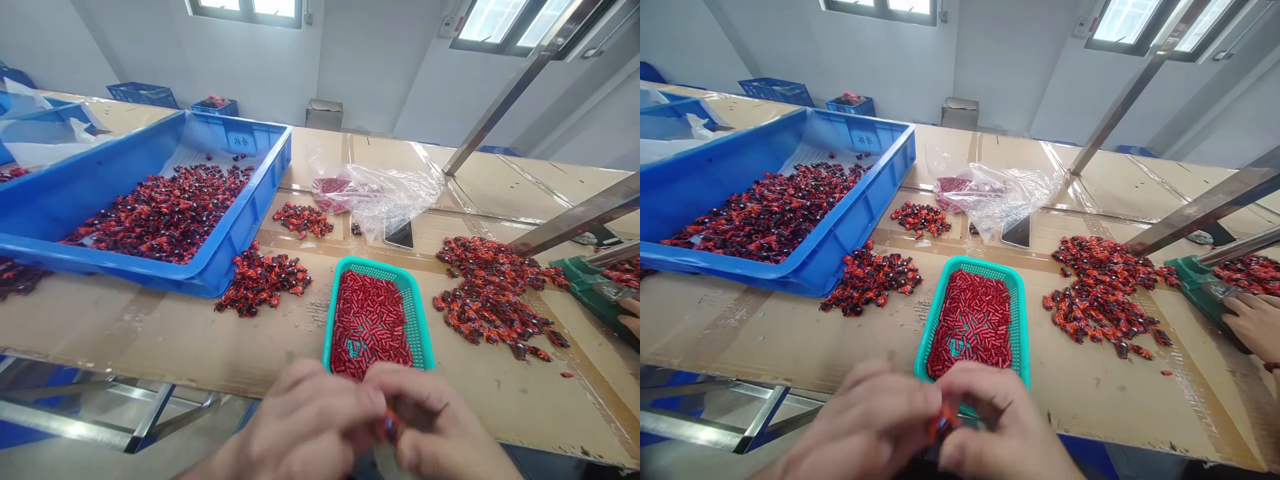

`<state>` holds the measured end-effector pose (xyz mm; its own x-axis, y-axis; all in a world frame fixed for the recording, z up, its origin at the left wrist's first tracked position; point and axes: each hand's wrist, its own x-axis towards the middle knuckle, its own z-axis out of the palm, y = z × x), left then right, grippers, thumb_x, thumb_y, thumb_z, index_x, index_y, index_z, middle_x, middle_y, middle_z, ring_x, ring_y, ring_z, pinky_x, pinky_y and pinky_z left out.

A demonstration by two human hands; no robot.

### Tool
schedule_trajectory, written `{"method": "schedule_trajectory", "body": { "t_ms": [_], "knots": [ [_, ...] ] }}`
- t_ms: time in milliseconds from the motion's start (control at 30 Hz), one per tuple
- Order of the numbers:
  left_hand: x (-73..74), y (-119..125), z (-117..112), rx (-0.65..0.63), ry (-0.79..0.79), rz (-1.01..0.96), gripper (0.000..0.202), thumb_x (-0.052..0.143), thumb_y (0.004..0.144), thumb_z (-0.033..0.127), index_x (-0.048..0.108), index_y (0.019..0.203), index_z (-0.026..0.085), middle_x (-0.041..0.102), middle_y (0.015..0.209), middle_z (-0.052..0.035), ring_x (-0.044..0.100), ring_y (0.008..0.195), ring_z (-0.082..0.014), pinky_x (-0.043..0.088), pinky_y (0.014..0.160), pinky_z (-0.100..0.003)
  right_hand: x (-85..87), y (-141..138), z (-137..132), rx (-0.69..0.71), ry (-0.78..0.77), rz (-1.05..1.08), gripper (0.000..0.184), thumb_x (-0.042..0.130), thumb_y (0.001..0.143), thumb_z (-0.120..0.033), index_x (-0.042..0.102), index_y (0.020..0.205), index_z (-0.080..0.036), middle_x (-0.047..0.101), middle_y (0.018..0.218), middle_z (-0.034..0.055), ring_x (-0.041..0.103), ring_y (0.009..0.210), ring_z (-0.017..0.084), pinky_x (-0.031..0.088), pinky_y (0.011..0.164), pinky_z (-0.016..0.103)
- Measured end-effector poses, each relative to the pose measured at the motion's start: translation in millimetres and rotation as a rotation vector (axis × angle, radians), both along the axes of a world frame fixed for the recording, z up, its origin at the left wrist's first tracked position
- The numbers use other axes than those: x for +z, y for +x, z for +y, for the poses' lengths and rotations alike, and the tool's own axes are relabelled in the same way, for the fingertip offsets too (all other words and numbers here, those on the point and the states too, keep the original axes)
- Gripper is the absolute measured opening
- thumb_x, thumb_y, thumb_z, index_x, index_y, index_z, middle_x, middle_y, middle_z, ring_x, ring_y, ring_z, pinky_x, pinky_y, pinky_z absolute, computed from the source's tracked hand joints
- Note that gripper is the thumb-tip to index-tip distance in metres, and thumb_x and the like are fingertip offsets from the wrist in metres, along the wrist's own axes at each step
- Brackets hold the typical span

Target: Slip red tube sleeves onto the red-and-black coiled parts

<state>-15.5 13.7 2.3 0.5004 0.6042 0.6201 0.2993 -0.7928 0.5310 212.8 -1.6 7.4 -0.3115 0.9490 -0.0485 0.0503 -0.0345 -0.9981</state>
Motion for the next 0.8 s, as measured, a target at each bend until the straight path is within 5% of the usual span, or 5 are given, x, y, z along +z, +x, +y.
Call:
{"method": "schedule_trajectory", "body": {
  "t_ms": [167,400,500,633,800],
  "knots": [
    [-23.8,-17.1,82.8,0.255,0.199,0.318,0.020,0.053,0.103,0.006,0.060,0.113,0.022,0.080,0.117,-0.0077,0.070,0.116,-0.0250,0.044,0.098,-0.042,-30.8,89.1,29.1,-0.616,0.373,-0.877,0.057,0.061,0.091,-0.074,0.078,0.105,-0.022,0.076,0.085,0.0080,0.071,0.073,0.023,0.057,0.067,0.035],
    [-52.7,-21.1,127.6,0.253,0.141,0.411,0.024,0.051,0.099,0.005,0.069,0.094,0.021,0.077,0.092,-0.0079,0.066,0.102,-0.0275,0.043,0.091,-0.041,-57.6,133.7,38.0,-0.741,0.512,-1.213,0.070,0.049,0.090,-0.083,0.075,0.094,-0.017,0.073,0.083,0.0166,0.064,0.077,0.033,0.050,0.072,0.049],
    [-50.3,-19.6,122.6,0.251,0.103,0.302,0.018,0.055,0.101,0.013,0.070,0.104,0.022,0.077,0.101,-0.0072,0.067,0.101,-0.0258,0.043,0.094,-0.042,-42.6,96.9,25.0,-0.652,0.627,-1.209,0.052,0.044,0.105,-0.061,0.072,0.111,-0.018,0.074,0.100,0.0164,0.067,0.093,0.031,0.052,0.085,0.047],
    [-35.2,-19.6,98.4,0.221,-0.020,0.091,0.021,0.054,0.103,0.014,0.066,0.118,0.024,0.070,0.109,-0.0056,0.068,0.101,-0.0194,0.053,0.090,-0.034,-24.1,40.8,16.5,-0.142,0.703,-1.211,0.021,0.056,0.106,-0.028,0.071,0.119,-0.022,0.076,0.105,0.0081,0.070,0.096,0.026,0.056,0.083,0.039],
    [-20.8,-12.0,63.3,0.132,-0.269,-0.105,0.019,0.051,0.104,0.012,0.061,0.113,0.024,0.067,0.095,-0.0017,0.073,0.086,-0.0139,0.062,0.077,-0.024,-25.5,15.6,26.2,0.045,0.664,-1.301,0.016,0.067,0.089,-0.002,0.071,0.089,-0.017,0.074,0.083,0.0069,0.067,0.071,0.025,0.052,0.063,0.036]
  ]
}}
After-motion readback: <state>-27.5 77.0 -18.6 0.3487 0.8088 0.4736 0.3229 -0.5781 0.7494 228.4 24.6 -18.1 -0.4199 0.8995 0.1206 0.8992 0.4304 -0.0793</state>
